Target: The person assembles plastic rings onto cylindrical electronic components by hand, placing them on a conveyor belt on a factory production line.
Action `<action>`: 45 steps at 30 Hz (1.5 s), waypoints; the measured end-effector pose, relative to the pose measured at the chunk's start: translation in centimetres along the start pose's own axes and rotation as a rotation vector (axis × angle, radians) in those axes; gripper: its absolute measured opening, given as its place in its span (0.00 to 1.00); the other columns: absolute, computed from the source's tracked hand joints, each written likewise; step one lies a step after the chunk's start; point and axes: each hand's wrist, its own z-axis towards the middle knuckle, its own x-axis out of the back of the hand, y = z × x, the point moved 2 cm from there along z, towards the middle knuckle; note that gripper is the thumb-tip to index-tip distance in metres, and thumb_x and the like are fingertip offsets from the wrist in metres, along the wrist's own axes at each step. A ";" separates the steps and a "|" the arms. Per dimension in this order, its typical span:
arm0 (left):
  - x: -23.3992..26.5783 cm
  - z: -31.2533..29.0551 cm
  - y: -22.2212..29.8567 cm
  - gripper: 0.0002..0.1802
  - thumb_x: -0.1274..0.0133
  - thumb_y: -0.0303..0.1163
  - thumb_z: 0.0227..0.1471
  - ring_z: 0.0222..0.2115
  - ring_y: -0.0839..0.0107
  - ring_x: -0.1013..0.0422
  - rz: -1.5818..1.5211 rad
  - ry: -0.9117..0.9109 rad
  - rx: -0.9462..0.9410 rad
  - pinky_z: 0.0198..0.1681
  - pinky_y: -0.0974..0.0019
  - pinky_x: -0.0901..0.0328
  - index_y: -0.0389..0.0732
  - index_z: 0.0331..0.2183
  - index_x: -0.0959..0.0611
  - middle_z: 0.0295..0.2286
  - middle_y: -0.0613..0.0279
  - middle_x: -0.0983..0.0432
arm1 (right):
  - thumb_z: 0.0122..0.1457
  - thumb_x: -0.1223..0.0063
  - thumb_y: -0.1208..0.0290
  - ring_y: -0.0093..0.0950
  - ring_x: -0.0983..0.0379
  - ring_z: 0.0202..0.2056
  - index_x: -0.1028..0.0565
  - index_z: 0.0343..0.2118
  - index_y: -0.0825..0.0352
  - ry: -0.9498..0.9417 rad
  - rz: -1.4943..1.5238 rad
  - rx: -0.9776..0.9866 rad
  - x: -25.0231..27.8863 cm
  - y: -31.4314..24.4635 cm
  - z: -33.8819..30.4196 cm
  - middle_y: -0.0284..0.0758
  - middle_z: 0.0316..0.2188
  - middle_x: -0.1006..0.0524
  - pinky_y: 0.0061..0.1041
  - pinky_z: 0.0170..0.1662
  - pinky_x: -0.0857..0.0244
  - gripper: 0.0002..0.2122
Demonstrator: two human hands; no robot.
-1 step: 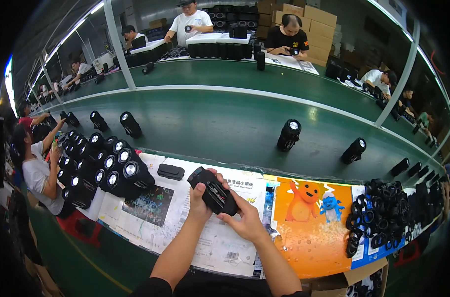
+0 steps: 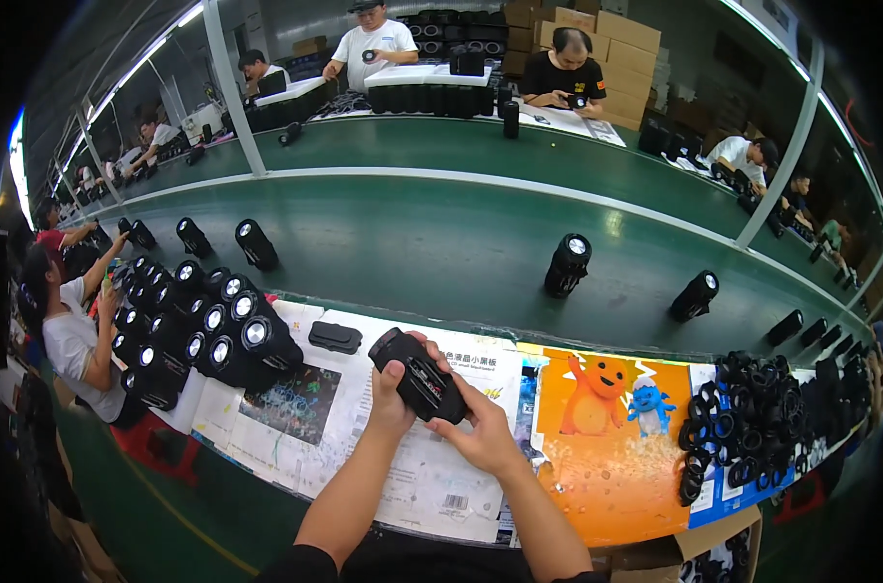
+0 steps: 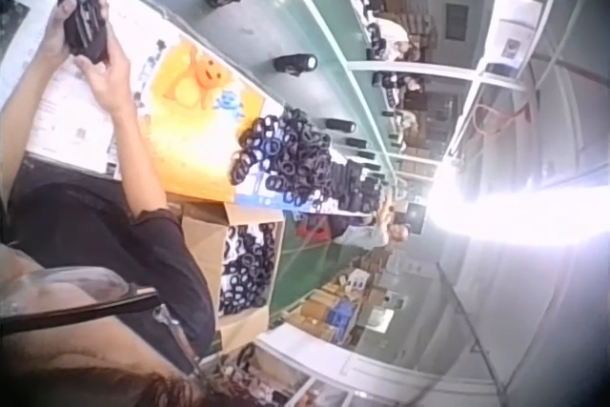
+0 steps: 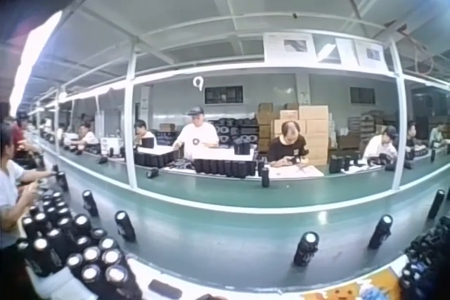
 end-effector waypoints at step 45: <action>-1.2 -0.5 -0.2 0.37 0.23 0.38 0.46 0.44 0.58 0.17 0.348 -0.238 0.310 0.49 0.54 0.20 0.38 0.54 0.23 0.43 0.51 0.17 | 0.59 0.36 0.79 0.40 0.21 0.50 0.13 0.42 0.64 -0.348 -1.246 -0.345 23.0 -9.2 -5.2 0.38 0.45 0.17 0.39 0.53 0.26 0.09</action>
